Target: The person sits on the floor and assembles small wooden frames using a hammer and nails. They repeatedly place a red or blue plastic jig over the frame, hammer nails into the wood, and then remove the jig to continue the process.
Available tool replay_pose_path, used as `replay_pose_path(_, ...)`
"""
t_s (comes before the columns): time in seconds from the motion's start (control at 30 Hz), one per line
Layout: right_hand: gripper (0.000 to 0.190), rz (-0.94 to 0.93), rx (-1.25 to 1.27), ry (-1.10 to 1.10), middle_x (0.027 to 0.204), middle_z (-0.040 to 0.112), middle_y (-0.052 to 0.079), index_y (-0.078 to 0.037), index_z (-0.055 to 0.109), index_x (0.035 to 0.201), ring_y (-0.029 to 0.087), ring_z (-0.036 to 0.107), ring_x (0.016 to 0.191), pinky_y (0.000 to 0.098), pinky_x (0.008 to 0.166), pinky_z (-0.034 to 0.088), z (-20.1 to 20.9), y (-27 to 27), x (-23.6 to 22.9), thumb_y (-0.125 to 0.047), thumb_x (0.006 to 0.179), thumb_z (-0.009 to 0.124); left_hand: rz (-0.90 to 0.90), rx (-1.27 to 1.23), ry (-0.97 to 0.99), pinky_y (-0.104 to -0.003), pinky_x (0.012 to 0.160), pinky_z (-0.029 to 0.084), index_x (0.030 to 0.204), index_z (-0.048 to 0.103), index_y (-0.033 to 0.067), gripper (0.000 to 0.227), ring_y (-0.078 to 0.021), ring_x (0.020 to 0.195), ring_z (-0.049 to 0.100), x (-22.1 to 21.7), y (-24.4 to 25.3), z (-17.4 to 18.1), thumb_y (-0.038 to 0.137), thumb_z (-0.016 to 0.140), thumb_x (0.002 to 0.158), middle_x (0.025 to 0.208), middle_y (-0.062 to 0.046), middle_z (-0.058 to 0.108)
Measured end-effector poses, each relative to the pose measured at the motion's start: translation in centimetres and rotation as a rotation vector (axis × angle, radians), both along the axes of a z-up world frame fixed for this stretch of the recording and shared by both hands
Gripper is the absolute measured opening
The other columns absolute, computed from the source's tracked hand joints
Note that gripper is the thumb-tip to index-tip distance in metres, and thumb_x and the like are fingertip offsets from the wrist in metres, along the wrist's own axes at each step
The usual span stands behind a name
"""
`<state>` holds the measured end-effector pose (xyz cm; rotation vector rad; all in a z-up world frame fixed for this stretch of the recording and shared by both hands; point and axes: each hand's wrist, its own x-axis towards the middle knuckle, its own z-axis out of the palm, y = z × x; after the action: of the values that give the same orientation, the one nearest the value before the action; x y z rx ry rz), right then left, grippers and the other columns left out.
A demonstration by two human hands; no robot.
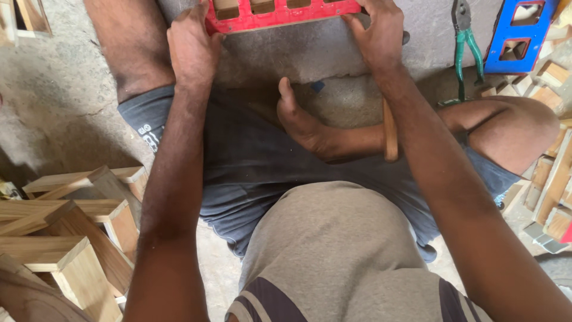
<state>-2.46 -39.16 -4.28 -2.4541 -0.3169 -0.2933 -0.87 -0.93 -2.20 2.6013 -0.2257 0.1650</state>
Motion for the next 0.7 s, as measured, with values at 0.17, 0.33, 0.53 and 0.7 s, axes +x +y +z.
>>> replay_pose_path(0.17,0.03,0.016,-0.019,-0.038,0.106,0.073,0.017,0.0,0.073,0.113,0.037,0.069,0.098,0.0462,0.085,0.053,-1.0,0.3,-0.2,-0.011,0.09,0.09,-0.027,0.007,0.039,-0.051,0.079,0.055,0.116,0.065,0.0003,0.049,-0.0438,0.092,0.069,-0.6,0.3,0.4,0.007,0.092,0.076,0.102,-0.022,0.072)
replay_pose_path(0.33,0.034,-0.007,-0.046,-0.028,0.109,0.072,0.018,-0.002,0.073,0.115,0.038,0.068,0.099,0.0466,0.086,0.054,-1.3,-0.6,-0.5,-0.015,0.09,0.091,0.003,0.049,0.069,-0.049,0.08,0.056,0.129,0.06,0.0,0.064,-0.0433,0.095,0.069,-0.4,-1.4,3.0,0.011,0.093,0.076,0.107,-0.023,0.07)
replay_pose_path(0.53,0.038,0.022,-0.106,-0.157,0.134,0.067,0.013,-0.006,0.07,0.128,0.034,0.069,0.103,0.0453,0.089,0.054,0.1,0.2,-0.4,-0.021,0.095,0.082,-0.168,0.026,-0.508,-0.048,0.083,0.054,0.124,0.058,0.0015,0.067,-0.0445,0.099,0.065,2.3,-8.4,7.2,0.022,0.09,0.069,0.114,-0.026,0.066)
replay_pose_path(0.7,0.042,-0.073,-0.141,-0.092,0.134,0.067,0.006,-0.01,0.069,0.126,0.031,0.068,0.098,0.0457,0.102,0.046,-1.3,1.3,-0.4,-0.028,0.091,0.082,-0.274,-0.264,0.05,-0.048,0.072,0.055,0.095,0.07,0.0,0.038,-0.0378,0.077,0.069,10.3,-20.8,-1.0,0.034,0.086,0.093,0.083,-0.019,0.071)
